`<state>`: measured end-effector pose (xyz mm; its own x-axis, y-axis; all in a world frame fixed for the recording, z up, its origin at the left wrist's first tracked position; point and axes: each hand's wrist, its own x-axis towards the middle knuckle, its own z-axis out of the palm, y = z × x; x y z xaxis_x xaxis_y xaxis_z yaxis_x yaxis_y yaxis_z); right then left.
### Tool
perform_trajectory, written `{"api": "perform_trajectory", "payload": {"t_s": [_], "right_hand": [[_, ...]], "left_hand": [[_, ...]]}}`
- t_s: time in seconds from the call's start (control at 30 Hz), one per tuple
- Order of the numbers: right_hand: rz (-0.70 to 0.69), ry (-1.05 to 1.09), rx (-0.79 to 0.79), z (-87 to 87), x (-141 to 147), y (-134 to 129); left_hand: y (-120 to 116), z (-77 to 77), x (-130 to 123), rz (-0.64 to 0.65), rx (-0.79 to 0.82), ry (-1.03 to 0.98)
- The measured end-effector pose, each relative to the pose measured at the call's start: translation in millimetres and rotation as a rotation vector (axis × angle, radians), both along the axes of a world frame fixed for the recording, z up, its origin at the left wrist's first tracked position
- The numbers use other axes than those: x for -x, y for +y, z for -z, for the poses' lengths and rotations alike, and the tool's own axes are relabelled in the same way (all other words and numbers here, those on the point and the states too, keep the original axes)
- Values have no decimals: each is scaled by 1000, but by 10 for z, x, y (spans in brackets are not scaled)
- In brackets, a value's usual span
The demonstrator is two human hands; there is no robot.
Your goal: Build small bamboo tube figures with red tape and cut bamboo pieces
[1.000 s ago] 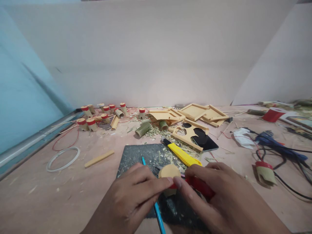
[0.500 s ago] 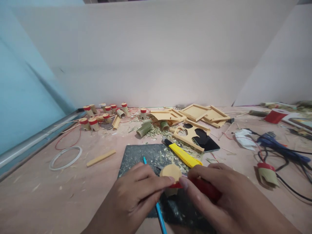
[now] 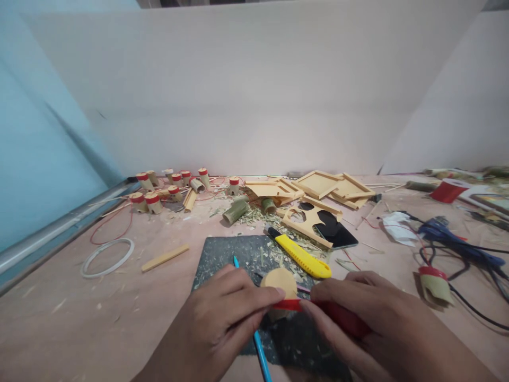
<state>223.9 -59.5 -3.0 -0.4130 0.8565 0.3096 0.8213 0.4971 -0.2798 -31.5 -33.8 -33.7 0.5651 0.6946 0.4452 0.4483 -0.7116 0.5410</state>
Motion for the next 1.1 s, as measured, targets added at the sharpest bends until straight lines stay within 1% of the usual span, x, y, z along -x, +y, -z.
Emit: {"api": "perform_trajectory", "payload": {"t_s": [0.07,0.2,0.47,0.67,0.8,0.93,1.1], "right_hand": [[29,7,-11,17,3,18],[72,7,17,33,0,44],[90,18,29,14,3,28],[110,-4,-15,62,45,33],[133,-22,-6,90,89,54],[146,-22,21,114,89,57],[157,-15,72,137,75,74]], "left_hand": [[-4,2,0,6,5,-2],[-13,15,-7,12,11,-8],[2,44,-9,-5,1,-19],[-12,9,-9,6,-1,9],[-5,14,-8,-1,7,6],[4,17,-18,-23,63,-16],[4,-36,-48,-46,166,-58]]}}
